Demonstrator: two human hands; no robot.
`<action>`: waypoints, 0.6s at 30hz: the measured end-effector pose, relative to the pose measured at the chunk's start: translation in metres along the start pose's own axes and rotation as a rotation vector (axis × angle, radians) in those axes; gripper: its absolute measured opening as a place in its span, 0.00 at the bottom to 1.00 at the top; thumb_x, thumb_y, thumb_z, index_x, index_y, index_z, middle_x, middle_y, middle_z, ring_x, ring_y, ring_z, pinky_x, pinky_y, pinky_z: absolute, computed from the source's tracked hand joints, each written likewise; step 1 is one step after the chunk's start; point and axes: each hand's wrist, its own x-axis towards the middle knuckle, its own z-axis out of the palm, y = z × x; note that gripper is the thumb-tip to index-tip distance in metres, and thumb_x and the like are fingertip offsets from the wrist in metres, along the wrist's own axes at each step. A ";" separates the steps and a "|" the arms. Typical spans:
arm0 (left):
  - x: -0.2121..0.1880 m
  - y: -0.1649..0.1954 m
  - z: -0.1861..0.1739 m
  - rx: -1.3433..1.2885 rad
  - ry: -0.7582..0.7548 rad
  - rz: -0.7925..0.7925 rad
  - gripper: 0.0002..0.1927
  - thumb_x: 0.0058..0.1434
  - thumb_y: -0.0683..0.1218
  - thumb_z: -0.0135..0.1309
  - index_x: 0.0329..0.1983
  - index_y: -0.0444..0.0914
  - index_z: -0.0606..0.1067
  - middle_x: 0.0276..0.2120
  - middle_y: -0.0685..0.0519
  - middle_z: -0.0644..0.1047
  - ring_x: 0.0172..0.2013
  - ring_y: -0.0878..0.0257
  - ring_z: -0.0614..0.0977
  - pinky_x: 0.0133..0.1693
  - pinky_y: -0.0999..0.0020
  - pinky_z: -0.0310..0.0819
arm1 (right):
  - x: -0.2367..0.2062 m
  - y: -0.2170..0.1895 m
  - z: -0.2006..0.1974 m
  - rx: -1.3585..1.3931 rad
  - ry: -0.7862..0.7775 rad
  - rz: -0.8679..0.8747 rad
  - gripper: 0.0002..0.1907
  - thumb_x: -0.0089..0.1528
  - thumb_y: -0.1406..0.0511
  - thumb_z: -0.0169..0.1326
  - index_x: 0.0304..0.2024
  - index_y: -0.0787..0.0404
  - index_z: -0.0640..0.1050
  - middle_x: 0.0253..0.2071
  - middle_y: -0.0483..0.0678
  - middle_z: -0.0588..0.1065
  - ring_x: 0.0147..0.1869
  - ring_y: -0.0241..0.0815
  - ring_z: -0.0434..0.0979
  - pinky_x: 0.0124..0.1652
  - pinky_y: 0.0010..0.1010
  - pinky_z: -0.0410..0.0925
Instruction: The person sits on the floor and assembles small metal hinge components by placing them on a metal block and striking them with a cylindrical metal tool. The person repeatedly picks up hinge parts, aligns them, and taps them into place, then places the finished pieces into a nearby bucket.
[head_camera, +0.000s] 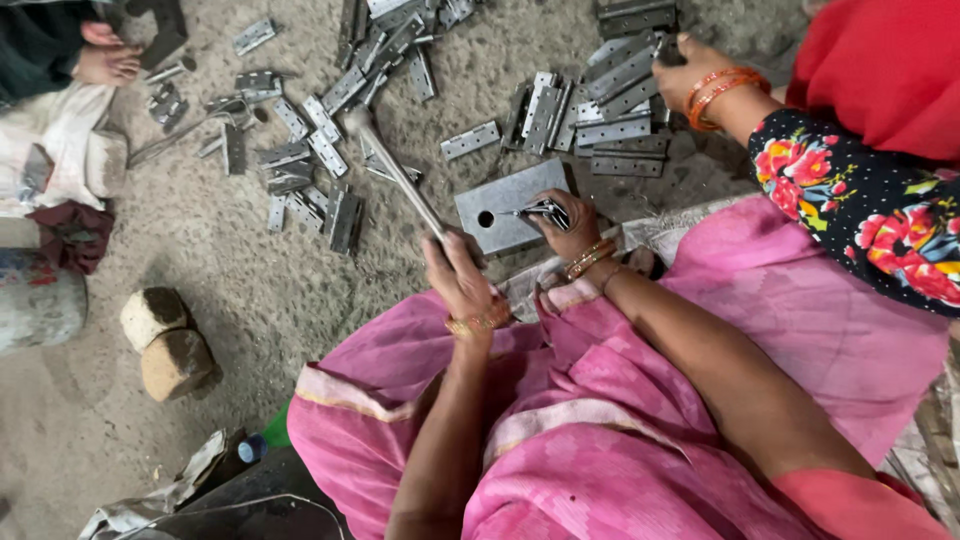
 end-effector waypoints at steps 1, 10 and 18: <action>-0.005 0.008 0.003 0.053 -0.010 0.046 0.12 0.79 0.49 0.42 0.41 0.38 0.68 0.23 0.57 0.70 0.21 0.70 0.68 0.23 0.73 0.61 | 0.000 0.002 0.000 -0.032 -0.028 0.042 0.13 0.58 0.66 0.67 0.42 0.63 0.79 0.40 0.53 0.81 0.45 0.48 0.83 0.44 0.36 0.73; -0.047 -0.024 0.004 0.894 -0.450 0.000 0.11 0.69 0.45 0.52 0.48 0.33 0.73 0.18 0.45 0.73 0.18 0.53 0.74 0.20 0.54 0.68 | -0.004 0.014 -0.002 -0.051 0.019 -0.036 0.18 0.57 0.65 0.68 0.46 0.65 0.78 0.43 0.56 0.81 0.46 0.50 0.83 0.47 0.38 0.73; -0.050 -0.019 -0.007 0.480 -0.276 0.180 0.13 0.72 0.42 0.47 0.56 0.33 0.72 0.21 0.44 0.73 0.18 0.57 0.76 0.20 0.55 0.68 | -0.002 0.016 -0.003 -0.043 -0.010 -0.028 0.15 0.60 0.66 0.67 0.46 0.63 0.79 0.44 0.55 0.81 0.49 0.50 0.84 0.46 0.37 0.73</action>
